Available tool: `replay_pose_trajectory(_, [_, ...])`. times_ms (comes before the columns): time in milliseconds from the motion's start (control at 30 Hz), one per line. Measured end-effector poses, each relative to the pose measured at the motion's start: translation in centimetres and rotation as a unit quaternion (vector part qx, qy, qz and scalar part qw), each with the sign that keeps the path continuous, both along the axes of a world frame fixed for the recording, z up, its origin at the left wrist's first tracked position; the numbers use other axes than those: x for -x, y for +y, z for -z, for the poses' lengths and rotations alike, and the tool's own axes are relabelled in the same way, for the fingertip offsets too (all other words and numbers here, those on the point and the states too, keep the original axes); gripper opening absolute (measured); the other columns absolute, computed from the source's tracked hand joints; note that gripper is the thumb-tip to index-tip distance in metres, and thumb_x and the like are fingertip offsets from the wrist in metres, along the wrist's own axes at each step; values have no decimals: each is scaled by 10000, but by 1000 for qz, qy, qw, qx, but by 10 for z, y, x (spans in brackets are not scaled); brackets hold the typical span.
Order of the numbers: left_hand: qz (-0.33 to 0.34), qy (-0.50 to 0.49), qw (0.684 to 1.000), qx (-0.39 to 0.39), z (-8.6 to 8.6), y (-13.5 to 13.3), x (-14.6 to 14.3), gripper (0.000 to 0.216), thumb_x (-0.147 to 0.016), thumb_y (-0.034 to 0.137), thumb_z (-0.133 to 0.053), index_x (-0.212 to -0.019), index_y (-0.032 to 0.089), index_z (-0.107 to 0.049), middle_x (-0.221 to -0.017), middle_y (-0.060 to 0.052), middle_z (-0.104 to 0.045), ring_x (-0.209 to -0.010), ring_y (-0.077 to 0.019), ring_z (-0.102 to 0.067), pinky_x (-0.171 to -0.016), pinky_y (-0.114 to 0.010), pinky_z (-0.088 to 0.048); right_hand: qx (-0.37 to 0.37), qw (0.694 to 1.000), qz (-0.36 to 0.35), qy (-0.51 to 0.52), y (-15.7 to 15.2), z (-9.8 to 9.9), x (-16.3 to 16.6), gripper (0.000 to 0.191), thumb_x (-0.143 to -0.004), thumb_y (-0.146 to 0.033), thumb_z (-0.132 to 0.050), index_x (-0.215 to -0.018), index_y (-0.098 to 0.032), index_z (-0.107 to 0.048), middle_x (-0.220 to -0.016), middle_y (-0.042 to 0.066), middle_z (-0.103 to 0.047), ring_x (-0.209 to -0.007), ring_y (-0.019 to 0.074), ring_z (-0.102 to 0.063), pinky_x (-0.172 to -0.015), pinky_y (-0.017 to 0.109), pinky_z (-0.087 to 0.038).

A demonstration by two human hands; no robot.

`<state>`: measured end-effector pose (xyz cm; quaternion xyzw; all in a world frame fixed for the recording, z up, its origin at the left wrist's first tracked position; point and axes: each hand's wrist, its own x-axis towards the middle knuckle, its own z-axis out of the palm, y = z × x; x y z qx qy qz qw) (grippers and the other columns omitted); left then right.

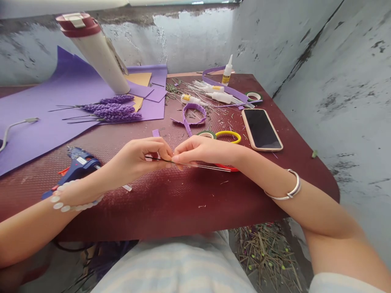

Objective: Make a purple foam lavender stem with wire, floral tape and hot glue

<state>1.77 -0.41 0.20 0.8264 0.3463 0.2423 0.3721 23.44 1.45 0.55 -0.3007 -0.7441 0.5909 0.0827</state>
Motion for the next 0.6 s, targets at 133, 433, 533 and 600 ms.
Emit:
replay_pose_trajectory(133, [14, 5, 1000, 2, 2, 1, 1, 136, -846, 202, -627, -726, 151, -591, -798, -3, -617, -713, -97, -506, -663, -209, -398, -4, 1000, -4, -1, 1, 1, 0, 298, -903, -371, -529, -682, -172, -559, -634, -43, -388, -594, 94, -321, -575, 280, -212])
replay_pose_trajectory(433, [21, 85, 991, 99, -3, 1, 0, 273, -946, 355, -468, -924, 150, -647, -732, 28, -571, -669, -94, -478, -614, -218, -365, -23, 1000, -2, 0, 3, 4, -1, 300, -918, -374, -533, -717, -162, -602, -596, -50, -391, -579, 85, -356, -568, 258, -244])
replay_pose_trajectory(533, [14, 92, 990, 101, -4, 1, 1, 263, -942, 333, -477, -914, 145, -659, -688, 33, -556, -663, -93, -494, -635, -214, -373, -18, 1000, 0, 6, 3, 3, -1, 290, -916, -362, -534, -724, -159, -609, -597, -47, -395, -577, 85, -356, -561, 257, -237])
replay_pose_trajectory(600, [8, 87, 991, 100, -3, 0, 1, 241, -931, 319, -500, -914, 142, -663, -688, 34, -564, -660, -90, -493, -634, -208, -374, -16, 1000, 0, 5, 3, 3, -2, 299, -913, -367, -531, -722, -153, -615, -594, -45, -400, -576, 85, -359, -560, 255, -236])
